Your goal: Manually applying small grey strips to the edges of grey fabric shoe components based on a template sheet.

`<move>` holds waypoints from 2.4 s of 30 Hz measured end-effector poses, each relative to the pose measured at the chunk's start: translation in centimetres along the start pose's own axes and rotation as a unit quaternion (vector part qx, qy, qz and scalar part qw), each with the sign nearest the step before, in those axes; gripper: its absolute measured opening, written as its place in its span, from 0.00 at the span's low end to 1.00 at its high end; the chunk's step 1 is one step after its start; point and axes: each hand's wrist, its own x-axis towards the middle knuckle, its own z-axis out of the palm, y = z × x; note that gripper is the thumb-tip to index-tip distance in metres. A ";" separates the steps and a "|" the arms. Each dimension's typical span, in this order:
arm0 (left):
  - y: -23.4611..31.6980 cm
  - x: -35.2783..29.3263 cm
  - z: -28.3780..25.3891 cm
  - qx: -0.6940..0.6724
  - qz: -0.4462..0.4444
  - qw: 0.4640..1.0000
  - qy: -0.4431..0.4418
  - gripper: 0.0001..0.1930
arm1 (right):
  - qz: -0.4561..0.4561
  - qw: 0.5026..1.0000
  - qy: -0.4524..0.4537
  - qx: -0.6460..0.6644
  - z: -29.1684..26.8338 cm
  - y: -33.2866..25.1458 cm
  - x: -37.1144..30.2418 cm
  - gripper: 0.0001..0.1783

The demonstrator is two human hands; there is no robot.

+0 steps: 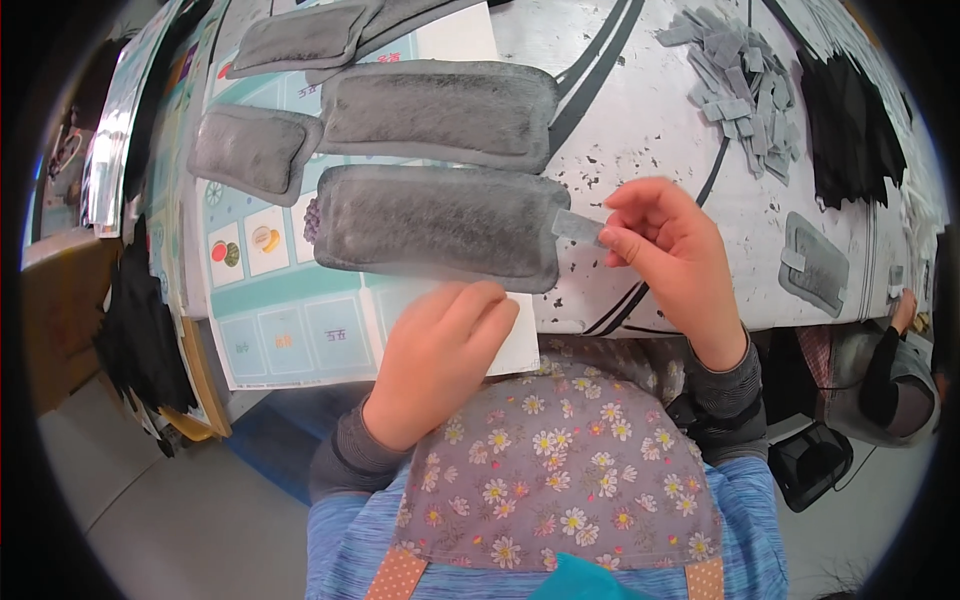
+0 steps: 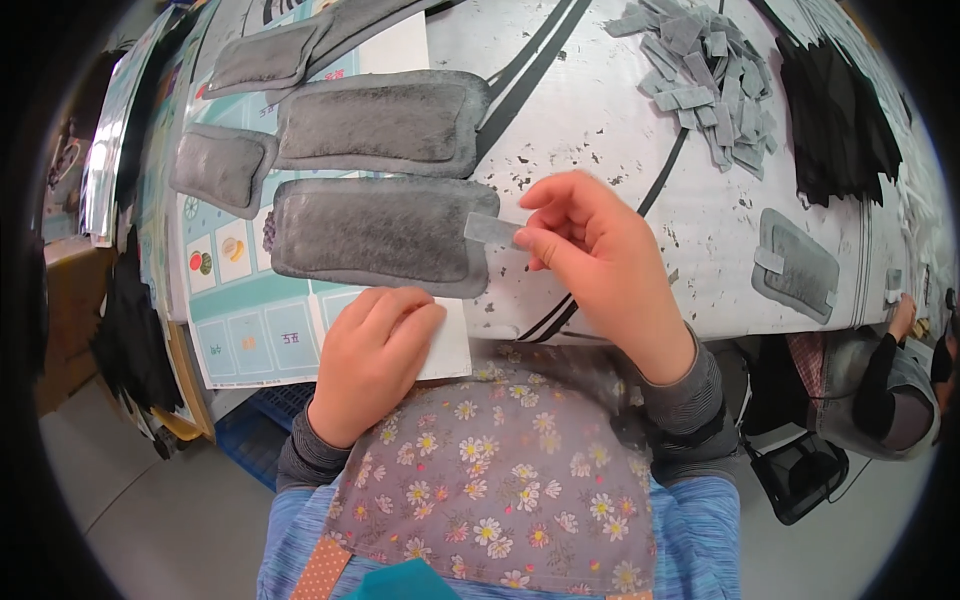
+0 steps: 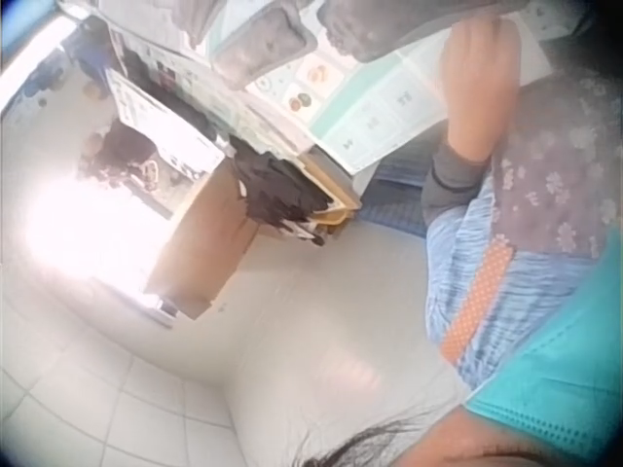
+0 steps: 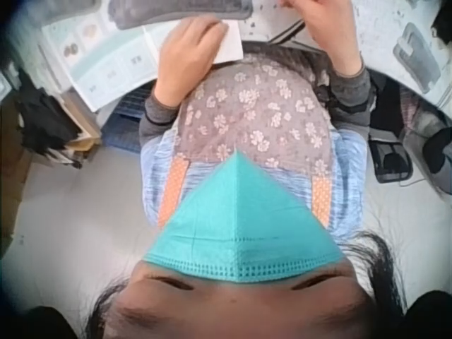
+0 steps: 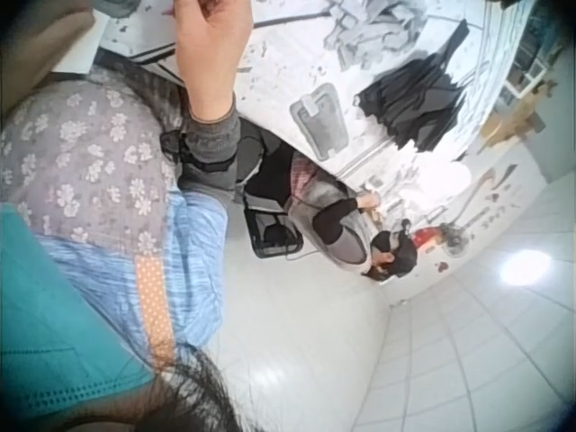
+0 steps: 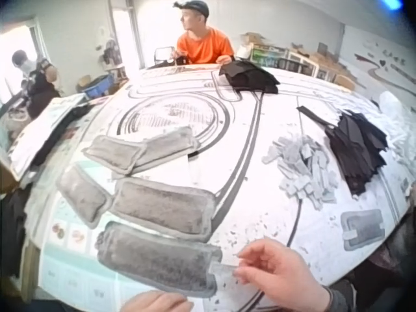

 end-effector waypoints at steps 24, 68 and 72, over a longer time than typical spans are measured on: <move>0.9 1.1 0.9 0.012 -0.084 0.996 -0.012 0.34 | -0.002 0.995 -0.045 -0.090 2.1 1.4 1.1 0.14; 0.3 -2.5 -0.4 -0.059 -0.016 0.990 0.127 0.14 | -0.173 0.787 0.217 -0.551 -14.3 -2.1 8.6 0.07; -0.7 -3.7 -1.3 -0.038 -0.058 0.984 0.165 0.14 | -0.285 0.704 0.359 -0.542 -11.8 -5.8 7.1 0.07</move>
